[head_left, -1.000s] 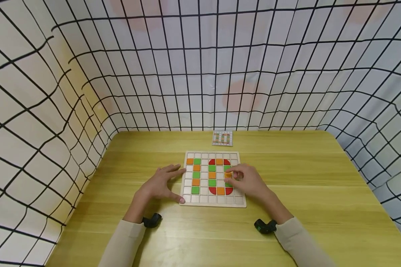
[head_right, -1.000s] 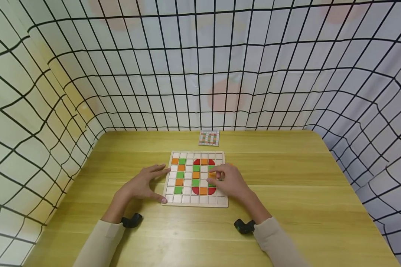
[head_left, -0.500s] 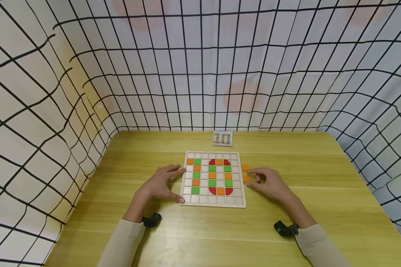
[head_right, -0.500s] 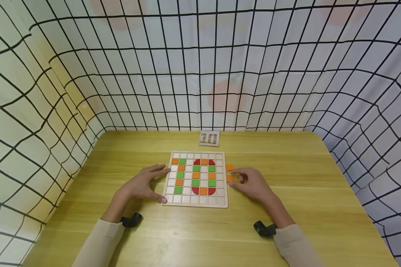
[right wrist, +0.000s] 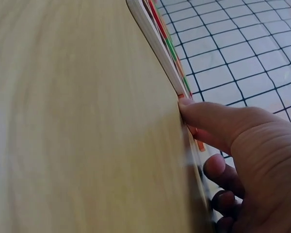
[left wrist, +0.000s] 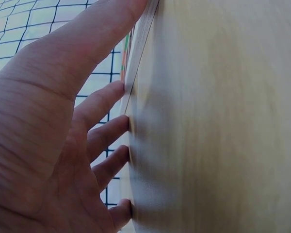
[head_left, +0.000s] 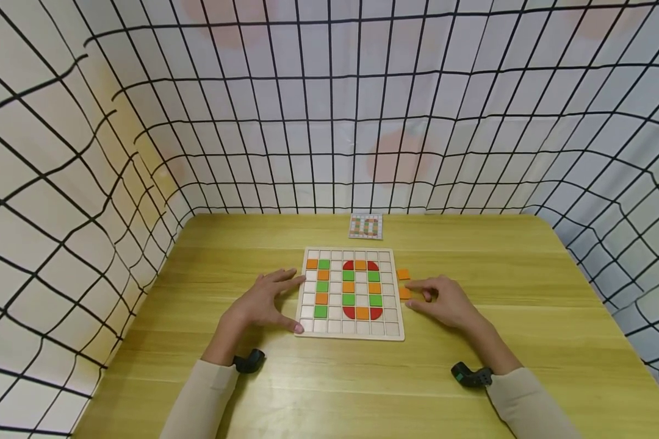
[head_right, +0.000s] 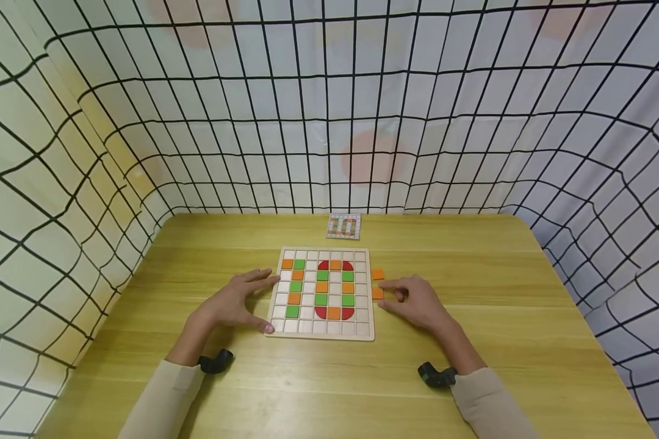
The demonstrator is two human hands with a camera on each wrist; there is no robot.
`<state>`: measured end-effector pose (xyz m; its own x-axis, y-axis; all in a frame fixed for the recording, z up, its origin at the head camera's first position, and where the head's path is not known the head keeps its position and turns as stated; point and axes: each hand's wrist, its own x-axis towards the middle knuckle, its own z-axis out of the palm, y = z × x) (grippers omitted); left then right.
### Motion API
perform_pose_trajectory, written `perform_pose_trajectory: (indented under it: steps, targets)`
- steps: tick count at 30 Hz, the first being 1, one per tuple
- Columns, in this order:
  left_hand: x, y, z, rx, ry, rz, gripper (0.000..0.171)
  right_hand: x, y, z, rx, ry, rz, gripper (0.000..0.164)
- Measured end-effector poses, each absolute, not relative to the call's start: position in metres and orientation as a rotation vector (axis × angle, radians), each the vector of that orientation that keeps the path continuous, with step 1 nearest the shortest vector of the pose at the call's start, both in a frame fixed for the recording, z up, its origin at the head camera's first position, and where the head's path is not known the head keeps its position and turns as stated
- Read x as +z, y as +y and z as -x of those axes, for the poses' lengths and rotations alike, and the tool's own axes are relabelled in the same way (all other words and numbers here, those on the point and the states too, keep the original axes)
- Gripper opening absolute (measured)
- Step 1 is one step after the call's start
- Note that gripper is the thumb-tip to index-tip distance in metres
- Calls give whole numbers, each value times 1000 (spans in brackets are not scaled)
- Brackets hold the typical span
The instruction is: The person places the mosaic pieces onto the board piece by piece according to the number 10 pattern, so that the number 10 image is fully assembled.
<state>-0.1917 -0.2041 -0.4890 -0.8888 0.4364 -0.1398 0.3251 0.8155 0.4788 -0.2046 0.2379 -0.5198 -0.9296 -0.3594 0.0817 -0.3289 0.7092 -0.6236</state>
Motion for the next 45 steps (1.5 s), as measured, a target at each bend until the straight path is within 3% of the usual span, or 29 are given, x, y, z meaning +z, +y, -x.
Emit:
perform_pose_trajectory:
  steps: [7,25,36,45]
  targets:
    - [-488,-205,191,661,2755,-596,115,-520,235,205,-1049,2862,538,29]
    - [-489,-206,192,646,2775,-621,117,-508,227,200,-1157,2803,424,31]
    - [-488,-208,191,638,2772,-639,117,-502,182,199,-1296,2750,449,30]
    - [-486,-209,190,547,2786,-664,117,-501,130,200,-1347,2756,643,26]
